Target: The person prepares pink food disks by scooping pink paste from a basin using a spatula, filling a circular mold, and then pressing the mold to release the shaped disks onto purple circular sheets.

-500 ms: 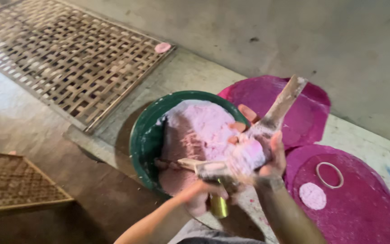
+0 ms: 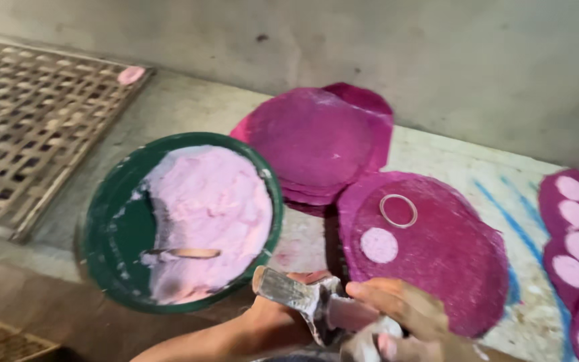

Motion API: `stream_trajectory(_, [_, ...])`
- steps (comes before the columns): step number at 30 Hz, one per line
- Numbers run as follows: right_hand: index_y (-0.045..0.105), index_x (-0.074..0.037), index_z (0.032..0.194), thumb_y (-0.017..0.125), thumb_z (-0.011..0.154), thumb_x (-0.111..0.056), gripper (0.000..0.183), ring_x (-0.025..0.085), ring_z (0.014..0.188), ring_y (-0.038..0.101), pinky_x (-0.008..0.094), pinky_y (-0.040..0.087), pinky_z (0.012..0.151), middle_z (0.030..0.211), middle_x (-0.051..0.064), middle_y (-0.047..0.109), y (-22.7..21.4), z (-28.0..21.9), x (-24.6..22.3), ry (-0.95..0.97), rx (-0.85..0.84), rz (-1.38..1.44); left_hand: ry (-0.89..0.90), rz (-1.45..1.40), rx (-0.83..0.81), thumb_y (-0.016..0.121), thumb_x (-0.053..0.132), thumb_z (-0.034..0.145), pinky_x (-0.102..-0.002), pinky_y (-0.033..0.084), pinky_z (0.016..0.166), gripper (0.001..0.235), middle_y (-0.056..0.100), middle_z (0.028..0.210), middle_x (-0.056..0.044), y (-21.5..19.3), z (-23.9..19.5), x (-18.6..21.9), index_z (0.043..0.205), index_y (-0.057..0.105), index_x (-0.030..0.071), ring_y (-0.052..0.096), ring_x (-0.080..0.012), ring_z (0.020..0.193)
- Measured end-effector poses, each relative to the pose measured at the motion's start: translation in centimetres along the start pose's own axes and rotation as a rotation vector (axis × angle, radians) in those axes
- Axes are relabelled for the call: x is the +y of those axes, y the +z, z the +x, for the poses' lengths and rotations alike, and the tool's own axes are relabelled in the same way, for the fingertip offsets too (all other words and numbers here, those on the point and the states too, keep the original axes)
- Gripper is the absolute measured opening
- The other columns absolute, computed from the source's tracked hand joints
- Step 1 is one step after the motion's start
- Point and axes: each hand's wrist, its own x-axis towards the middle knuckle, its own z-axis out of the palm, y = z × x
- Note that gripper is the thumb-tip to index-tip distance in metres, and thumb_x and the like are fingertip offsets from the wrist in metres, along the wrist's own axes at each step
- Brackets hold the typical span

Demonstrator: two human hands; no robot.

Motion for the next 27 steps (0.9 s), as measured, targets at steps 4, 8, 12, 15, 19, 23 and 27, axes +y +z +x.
stream_trajectory(4, [0.041, -0.016, 0.149, 0.069, 0.097, -0.021, 0.059, 0.041, 0.119, 0.068, 0.045, 0.063, 0.096, 0.134, 0.03, 0.066, -0.6, -2.2, -0.3, 0.264, 0.187, 0.037, 0.32, -0.442, -0.175, 0.076, 0.008, 0.088, -0.037, 0.055, 0.097, 0.041, 0.066, 0.119, -0.01, 2.4, 3.8, -2.0, 0.126, 0.059, 0.007, 0.064, -0.0174, 0.112])
stream_trajectory(8, [0.018, -0.013, 0.163, 0.077, 0.086, -0.028, 0.098, 0.034, 0.147, 0.045, 0.051, 0.039, 0.119, 0.16, 0.023, 0.039, -5.3, -5.8, 0.9, 0.568, 0.095, 0.292, 0.271, -0.375, -0.225, 0.083, 0.007, 0.084, -0.044, 0.059, 0.091, 0.049, 0.068, 0.115, -0.012, 3.4, 10.5, -2.7, 0.128, 0.062, 0.003, 0.066, -0.024, 0.105])
stream_trajectory(12, [0.007, -0.01, 0.162, 0.087, 0.072, -0.043, 0.124, 0.021, 0.146, 0.037, 0.044, 0.034, 0.116, 0.164, 0.017, 0.027, -9.3, -12.4, 3.1, 1.006, -0.107, 0.95, 0.423, 0.239, -0.094, 0.088, 0.017, 0.071, -0.046, 0.053, 0.103, 0.061, 0.071, 0.118, -0.01, 4.3, 17.2, -3.0, 0.126, 0.064, 0.008, 0.068, -0.0276, 0.116])
stream_trajectory(15, [0.012, -0.008, 0.16, 0.088, 0.068, -0.045, 0.125, 0.025, 0.142, 0.041, 0.045, 0.035, 0.115, 0.157, 0.018, 0.034, -8.1, -17.7, 2.5, 1.056, -0.001, 0.963, 0.232, 0.09, -0.372, 0.085, 0.02, 0.074, -0.045, 0.05, 0.111, 0.065, 0.071, 0.127, -0.01, 2.8, 22.9, -4.6, 0.133, 0.059, 0.01, 0.066, -0.0285, 0.122])
stream_trajectory(19, [0.018, -0.005, 0.157, 0.089, 0.062, -0.047, 0.125, 0.029, 0.137, 0.047, 0.046, 0.037, 0.115, 0.148, 0.02, 0.044, -8.5, -23.8, 1.2, 1.147, 0.222, 0.894, -0.056, 0.062, 0.166, 0.087, 0.033, 0.08, -0.047, 0.038, 0.118, 0.082, 0.047, 0.153, -0.017, 0.3, 28.4, -11.7, 0.147, 0.046, 0.009, 0.048, -0.0311, 0.139])
stream_trajectory(23, [0.025, -0.003, 0.155, 0.09, 0.056, -0.049, 0.127, 0.033, 0.133, 0.053, 0.047, 0.039, 0.115, 0.139, 0.022, 0.053, -9.3, -27.4, 1.5, 1.168, 0.419, 0.894, -0.536, -0.046, 0.362, 0.082, 0.035, 0.094, -0.051, 0.03, 0.116, 0.087, 0.032, 0.157, -0.016, 0.6, 30.0, -20.0, 0.156, 0.026, 0.01, 0.035, -0.0302, 0.141])
stream_trajectory(27, [0.03, 0.0, 0.152, 0.089, 0.062, -0.051, 0.12, 0.038, 0.127, 0.055, 0.052, 0.042, 0.111, 0.134, 0.022, 0.054, -9.3, -29.8, 1.6, 1.095, 0.518, 0.951, -0.28, -0.409, 0.452, 0.073, 0.017, 0.083, -0.042, 0.05, 0.104, 0.068, 0.067, 0.134, -0.016, 4.2, 27.6, -22.6, 0.146, 0.05, 0.005, 0.065, -0.0281, 0.12])
